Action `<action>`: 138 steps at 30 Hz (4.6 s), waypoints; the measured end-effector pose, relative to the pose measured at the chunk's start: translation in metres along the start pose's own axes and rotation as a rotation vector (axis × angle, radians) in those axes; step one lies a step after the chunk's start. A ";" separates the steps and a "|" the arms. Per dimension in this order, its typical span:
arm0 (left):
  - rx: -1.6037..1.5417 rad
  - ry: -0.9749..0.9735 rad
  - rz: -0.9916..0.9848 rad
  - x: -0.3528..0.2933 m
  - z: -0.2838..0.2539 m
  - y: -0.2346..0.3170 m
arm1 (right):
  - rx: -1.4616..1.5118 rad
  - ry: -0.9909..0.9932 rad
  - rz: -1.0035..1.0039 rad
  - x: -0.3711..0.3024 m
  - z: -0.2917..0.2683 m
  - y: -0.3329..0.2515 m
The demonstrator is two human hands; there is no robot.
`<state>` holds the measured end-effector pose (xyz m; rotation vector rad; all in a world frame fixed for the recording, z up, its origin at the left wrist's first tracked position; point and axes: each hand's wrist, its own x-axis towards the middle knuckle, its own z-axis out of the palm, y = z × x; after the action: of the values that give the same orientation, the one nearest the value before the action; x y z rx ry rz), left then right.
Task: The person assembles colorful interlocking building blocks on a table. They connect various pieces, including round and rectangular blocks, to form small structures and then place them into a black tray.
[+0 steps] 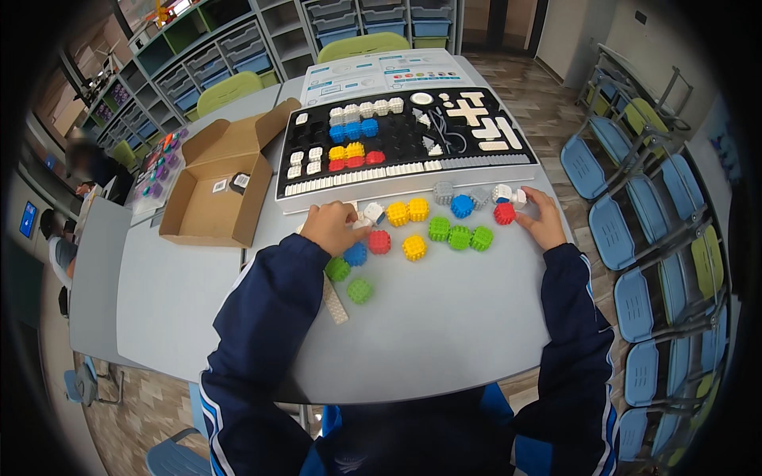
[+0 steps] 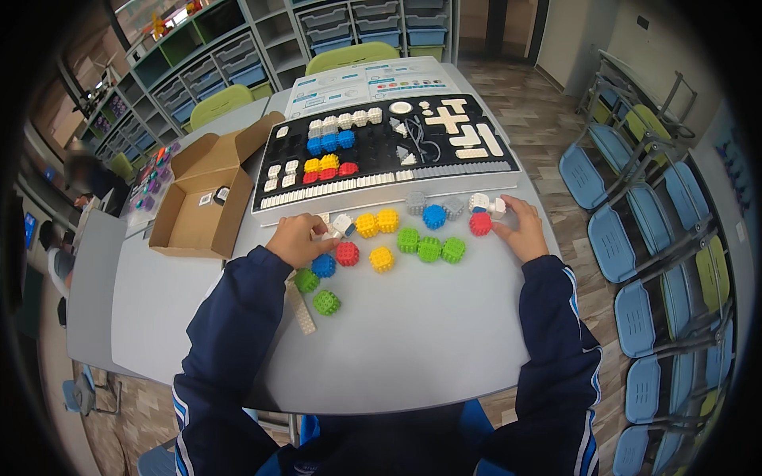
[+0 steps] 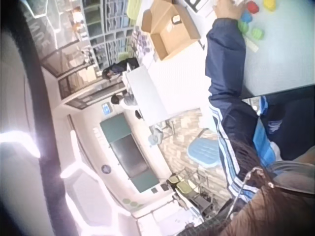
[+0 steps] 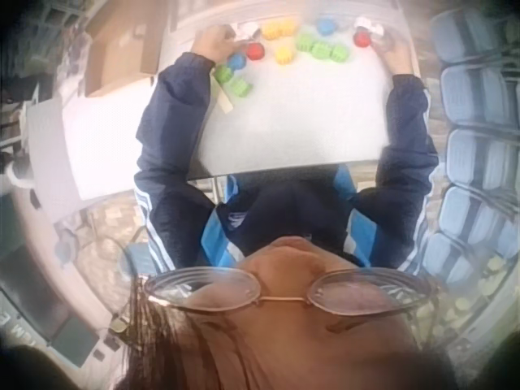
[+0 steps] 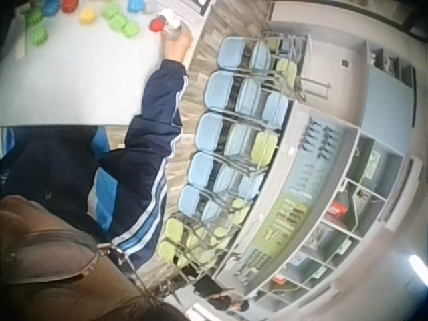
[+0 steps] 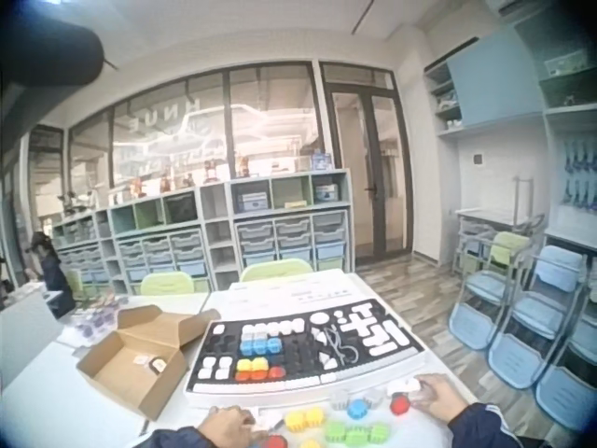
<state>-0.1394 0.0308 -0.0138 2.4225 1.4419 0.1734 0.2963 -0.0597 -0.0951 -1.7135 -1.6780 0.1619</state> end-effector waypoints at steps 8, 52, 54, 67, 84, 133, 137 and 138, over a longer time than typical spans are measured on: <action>-0.043 0.082 0.007 0.005 0.011 0.011 | -0.061 0.062 -0.029 -0.003 0.012 -0.004; 0.325 0.449 -0.074 0.153 -0.057 -0.168 | -0.105 0.031 -0.032 0.005 0.001 -0.032; 0.294 0.477 -0.139 0.153 -0.045 -0.168 | -0.101 0.025 -0.021 0.006 0.002 -0.033; 0.280 0.391 -0.226 0.172 -0.061 -0.150 | -0.084 0.050 -0.053 0.004 0.001 -0.029; 0.214 0.332 -0.088 0.166 -0.068 -0.160 | -0.080 0.046 -0.046 0.003 0.003 -0.027; 0.164 0.609 1.018 0.073 0.037 0.158 | 1.096 -0.032 0.251 -0.015 -0.004 -0.061; 0.141 0.535 1.005 0.064 0.034 0.146 | 1.010 -0.090 0.225 -0.019 0.004 -0.070; 0.140 0.514 1.000 0.060 0.039 0.143 | 0.961 -0.091 0.209 -0.020 0.007 -0.072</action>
<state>0.0196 0.0121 -0.0071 3.1316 0.2194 0.9864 0.2301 -0.0831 -0.0677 -1.1218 -1.1490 0.9794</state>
